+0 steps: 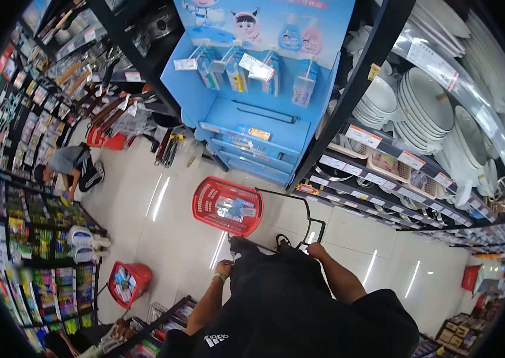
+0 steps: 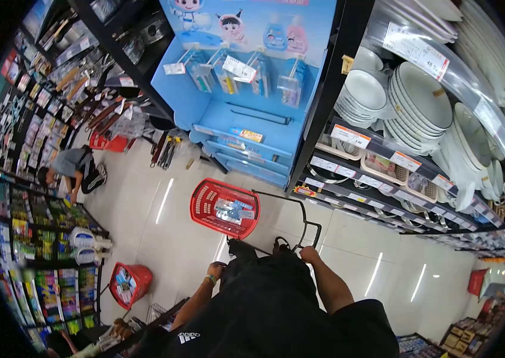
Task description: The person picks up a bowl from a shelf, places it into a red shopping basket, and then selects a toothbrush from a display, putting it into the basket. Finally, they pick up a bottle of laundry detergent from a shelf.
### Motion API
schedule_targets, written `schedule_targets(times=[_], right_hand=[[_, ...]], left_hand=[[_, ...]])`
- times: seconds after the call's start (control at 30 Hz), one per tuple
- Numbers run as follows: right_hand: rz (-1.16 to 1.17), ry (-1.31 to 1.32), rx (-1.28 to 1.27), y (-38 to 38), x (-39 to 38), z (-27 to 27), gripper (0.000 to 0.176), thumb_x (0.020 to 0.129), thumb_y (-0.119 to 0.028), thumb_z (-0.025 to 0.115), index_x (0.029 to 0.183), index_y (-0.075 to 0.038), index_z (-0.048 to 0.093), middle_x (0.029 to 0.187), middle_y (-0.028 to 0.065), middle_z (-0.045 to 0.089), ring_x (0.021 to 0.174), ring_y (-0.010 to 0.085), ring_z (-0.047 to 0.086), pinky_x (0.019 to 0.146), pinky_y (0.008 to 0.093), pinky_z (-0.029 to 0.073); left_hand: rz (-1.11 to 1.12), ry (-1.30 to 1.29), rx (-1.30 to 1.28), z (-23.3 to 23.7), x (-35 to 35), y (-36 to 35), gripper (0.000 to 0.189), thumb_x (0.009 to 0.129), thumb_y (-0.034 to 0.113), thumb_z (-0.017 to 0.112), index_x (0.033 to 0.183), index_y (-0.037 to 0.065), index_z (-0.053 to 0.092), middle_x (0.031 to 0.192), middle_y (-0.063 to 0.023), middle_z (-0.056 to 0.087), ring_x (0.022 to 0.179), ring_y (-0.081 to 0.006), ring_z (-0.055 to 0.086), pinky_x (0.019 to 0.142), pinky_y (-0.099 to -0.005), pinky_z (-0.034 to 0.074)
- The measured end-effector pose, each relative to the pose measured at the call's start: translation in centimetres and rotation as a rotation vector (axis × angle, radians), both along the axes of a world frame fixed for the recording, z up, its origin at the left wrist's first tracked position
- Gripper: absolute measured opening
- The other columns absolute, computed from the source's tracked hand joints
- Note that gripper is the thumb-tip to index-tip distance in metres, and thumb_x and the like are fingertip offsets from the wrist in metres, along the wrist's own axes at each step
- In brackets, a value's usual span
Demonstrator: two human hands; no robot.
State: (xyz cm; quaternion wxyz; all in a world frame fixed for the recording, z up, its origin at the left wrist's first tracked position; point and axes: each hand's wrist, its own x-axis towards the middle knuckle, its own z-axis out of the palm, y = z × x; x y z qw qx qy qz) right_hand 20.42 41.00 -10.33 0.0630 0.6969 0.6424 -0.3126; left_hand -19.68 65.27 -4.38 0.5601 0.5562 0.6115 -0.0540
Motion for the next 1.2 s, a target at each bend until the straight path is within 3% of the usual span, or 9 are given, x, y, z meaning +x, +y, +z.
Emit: schedule_targets(times=[0.17,0.23,0.3,0.37,0.5,0.63,0.8,1.1,1.2], right_hand=[[-0.266,0.055,-0.084,2.6,-4.3,3.0,0.018,0.072,-0.021,0.061,0.082,-0.009,0.070,0.087,0.0151,0.068,0.085,0.0339,0.065,0.074,0.0454,0.052],[-0.317,0.002,-0.006,2.9,-6.7,1.4,0.013,0.074,-0.017,0.063,0.082,-0.010,0.069,0.086,0.0113,0.068,0.083,0.0306,0.065,0.071,0.0426,0.052],[-0.367,0.001,0.170,2.9,-9.1,1.0,0.017,0.073,-0.018,0.063,0.086,-0.011,0.072,0.090,0.0110,0.069,0.086,0.0288,0.066,0.075,0.0400,0.053],[-1.249,0.359,-0.088,5.6,-11.6,6.4,0.022,0.073,-0.022,0.063,0.090,-0.013,0.073,0.095,0.0110,0.070,0.090,0.0277,0.066,0.081,0.0375,0.052],[-1.293,0.351,-0.094,6.7,-15.1,10.7,0.026,0.074,-0.028,0.063,0.094,-0.014,0.073,0.097,0.0135,0.070,0.093,0.0281,0.066,0.085,0.0384,0.051],[-1.520,0.372,-0.154,5.3,-19.5,10.4,0.025,0.077,-0.026,0.061,0.094,-0.012,0.073,0.097,0.0147,0.070,0.094,0.0280,0.066,0.085,0.0382,0.051],[-1.539,0.325,-0.253,4.2,-23.1,10.7,0.028,0.078,-0.029,0.062,0.095,-0.009,0.072,0.097,0.0149,0.070,0.094,0.0271,0.066,0.085,0.0379,0.051],[-1.350,0.360,-0.449,9.1,-21.1,8.4,0.028,0.081,-0.028,0.061,0.093,-0.004,0.070,0.091,0.0135,0.070,0.088,0.0261,0.066,0.078,0.0366,0.052],[-1.265,0.507,-0.247,11.1,-19.8,4.3,0.022,0.081,-0.022,0.062,0.094,-0.007,0.070,0.084,0.0092,0.069,0.080,0.0196,0.065,0.071,0.0331,0.051]], left_hand=[[-0.148,0.058,-0.168,2.2,1.7,7.7,0.027,0.079,0.009,0.051,0.097,0.007,0.071,0.078,-0.0129,0.069,0.071,-0.0198,0.067,0.068,-0.0313,0.054],[-0.527,-0.048,0.069,0.0,1.1,9.9,0.025,0.077,0.011,0.058,0.097,0.008,0.072,0.083,-0.0131,0.070,0.076,-0.0209,0.068,0.072,-0.0312,0.054],[-0.445,-0.051,-0.050,0.4,1.8,11.8,0.024,0.075,0.012,0.061,0.096,0.009,0.072,0.085,-0.0131,0.070,0.079,-0.0216,0.068,0.074,-0.0316,0.053],[-0.359,-0.048,-0.174,0.0,1.9,13.0,0.024,0.073,0.013,0.065,0.096,0.010,0.072,0.088,-0.0132,0.070,0.082,-0.0223,0.068,0.076,-0.0319,0.053],[-0.671,-0.073,0.027,-2.2,0.8,15.2,0.023,0.075,0.013,0.064,0.096,0.011,0.072,0.086,-0.0129,0.070,0.075,-0.0216,0.068,0.069,-0.0321,0.054],[-0.446,-0.009,-0.405,-0.7,0.6,16.7,0.025,0.087,0.007,0.046,0.104,0.002,0.064,0.086,-0.0136,0.069,0.069,-0.0208,0.067,0.056,-0.0338,0.056],[-0.464,0.086,-0.523,-3.4,-1.6,18.2,0.020,0.088,0.010,0.050,0.106,0.007,0.060,0.088,-0.0123,0.068,0.067,-0.0220,0.065,0.053,-0.0339,0.052],[-0.214,0.029,-0.416,-5.0,-5.7,14.9,0.017,0.087,0.016,0.055,0.092,0.002,0.064,0.070,-0.0082,0.065,0.057,-0.0168,0.061,0.049,-0.0306,0.048],[-0.211,0.081,-0.427,-4.7,-5.6,13.8,0.016,0.086,0.013,0.053,0.094,0.002,0.062,0.071,-0.0073,0.063,0.060,-0.0151,0.059,0.051,-0.0288,0.048]])
